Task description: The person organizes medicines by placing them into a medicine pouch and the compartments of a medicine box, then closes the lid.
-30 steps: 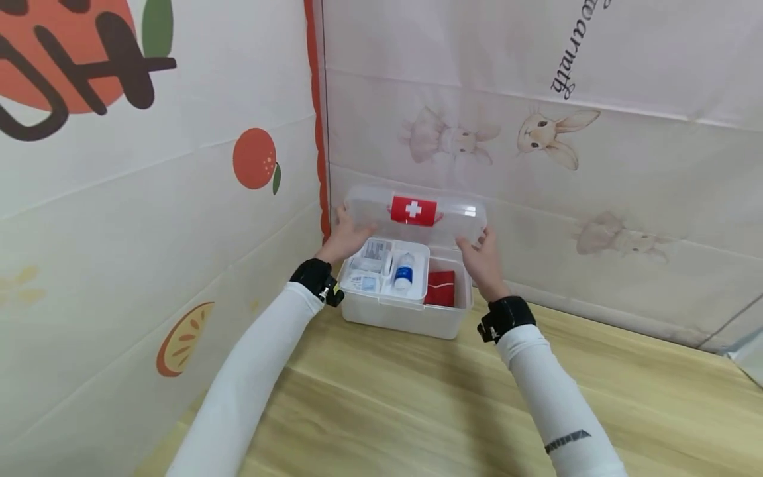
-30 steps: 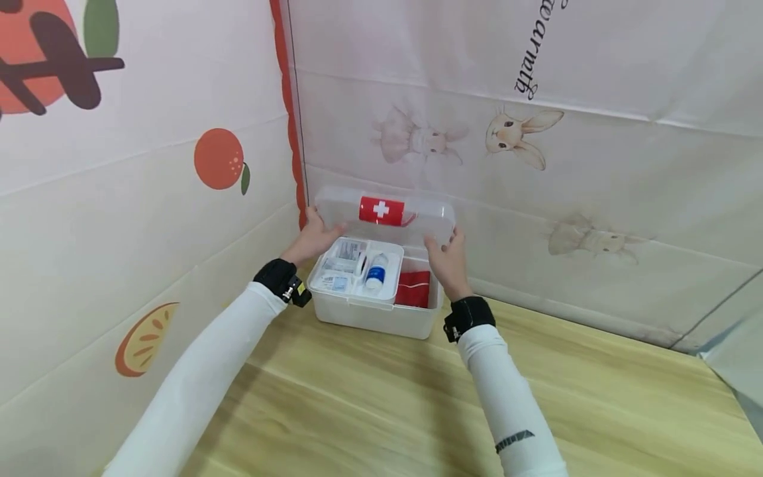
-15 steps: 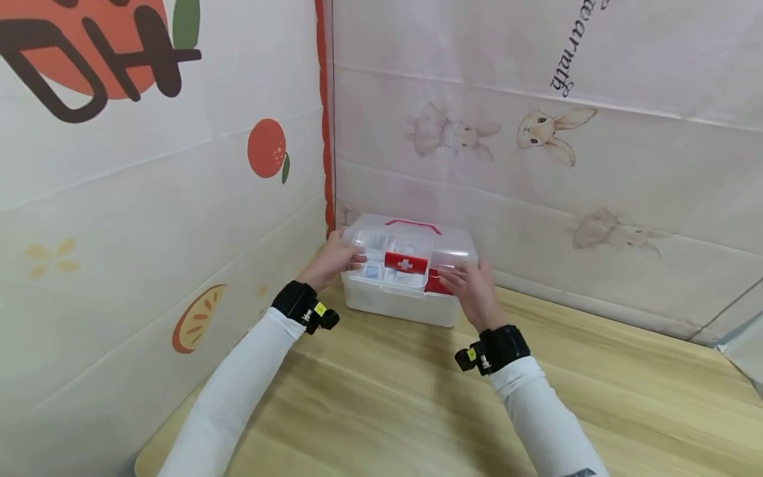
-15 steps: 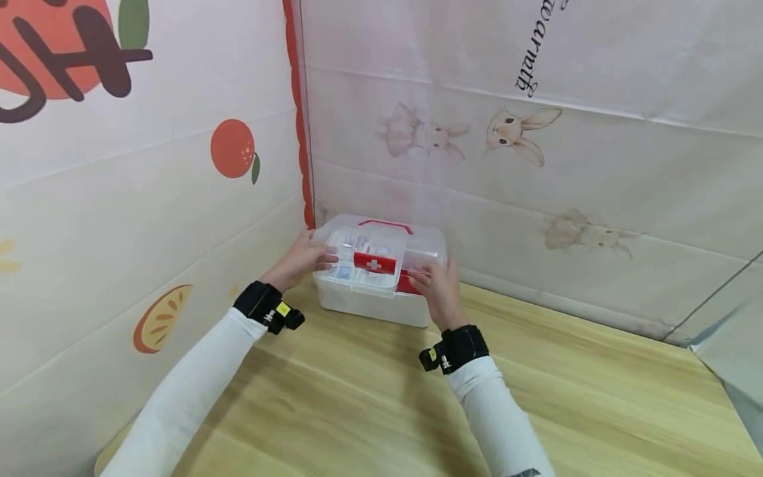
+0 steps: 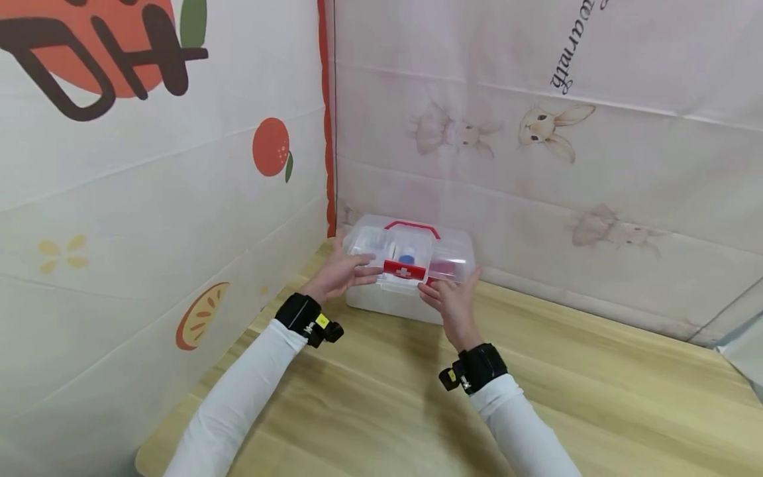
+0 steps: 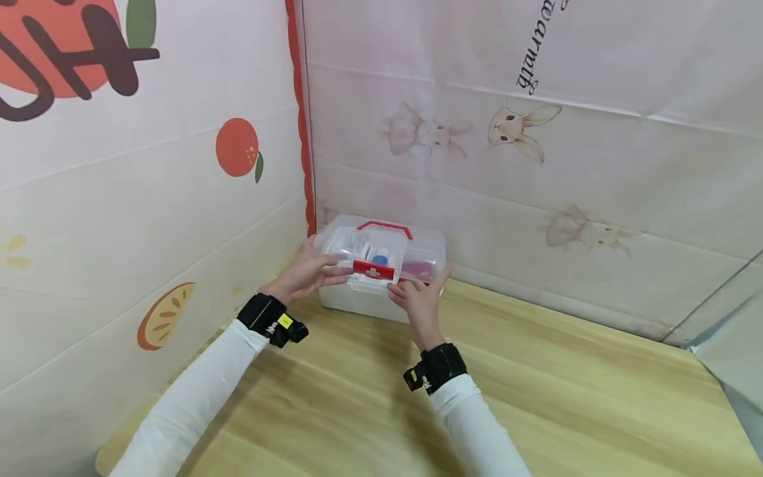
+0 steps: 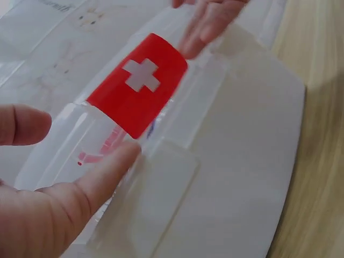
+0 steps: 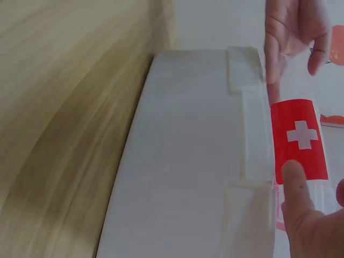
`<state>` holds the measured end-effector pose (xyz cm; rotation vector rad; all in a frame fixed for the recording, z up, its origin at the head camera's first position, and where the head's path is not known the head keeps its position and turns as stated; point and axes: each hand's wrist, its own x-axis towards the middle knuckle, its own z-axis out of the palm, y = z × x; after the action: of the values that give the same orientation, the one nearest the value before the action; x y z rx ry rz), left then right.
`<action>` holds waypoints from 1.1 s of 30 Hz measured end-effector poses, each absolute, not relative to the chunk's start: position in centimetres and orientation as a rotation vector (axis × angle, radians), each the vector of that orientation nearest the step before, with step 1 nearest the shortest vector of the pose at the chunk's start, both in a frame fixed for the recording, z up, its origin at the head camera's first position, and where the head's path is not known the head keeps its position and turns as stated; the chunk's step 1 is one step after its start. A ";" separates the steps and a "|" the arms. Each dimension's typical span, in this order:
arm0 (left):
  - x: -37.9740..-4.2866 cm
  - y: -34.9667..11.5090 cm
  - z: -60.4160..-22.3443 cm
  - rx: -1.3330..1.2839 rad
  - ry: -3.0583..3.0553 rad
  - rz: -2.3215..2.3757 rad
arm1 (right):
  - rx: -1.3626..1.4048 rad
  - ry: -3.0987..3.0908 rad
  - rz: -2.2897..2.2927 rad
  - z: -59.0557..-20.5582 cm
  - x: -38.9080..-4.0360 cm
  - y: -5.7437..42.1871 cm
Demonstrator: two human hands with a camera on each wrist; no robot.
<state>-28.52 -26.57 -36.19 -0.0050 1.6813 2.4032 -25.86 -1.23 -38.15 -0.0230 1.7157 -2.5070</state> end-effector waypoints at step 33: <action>-28.6 -26.7 -36.8 -0.053 2.367 1.919 | -0.127 2.073 -2.305 -39.5 -26.8 1.1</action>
<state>-28.56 -26.75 -36.80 -0.0531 2.3667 1.9192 -26.84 1.10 -39.49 -0.1267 2.0726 -2.3054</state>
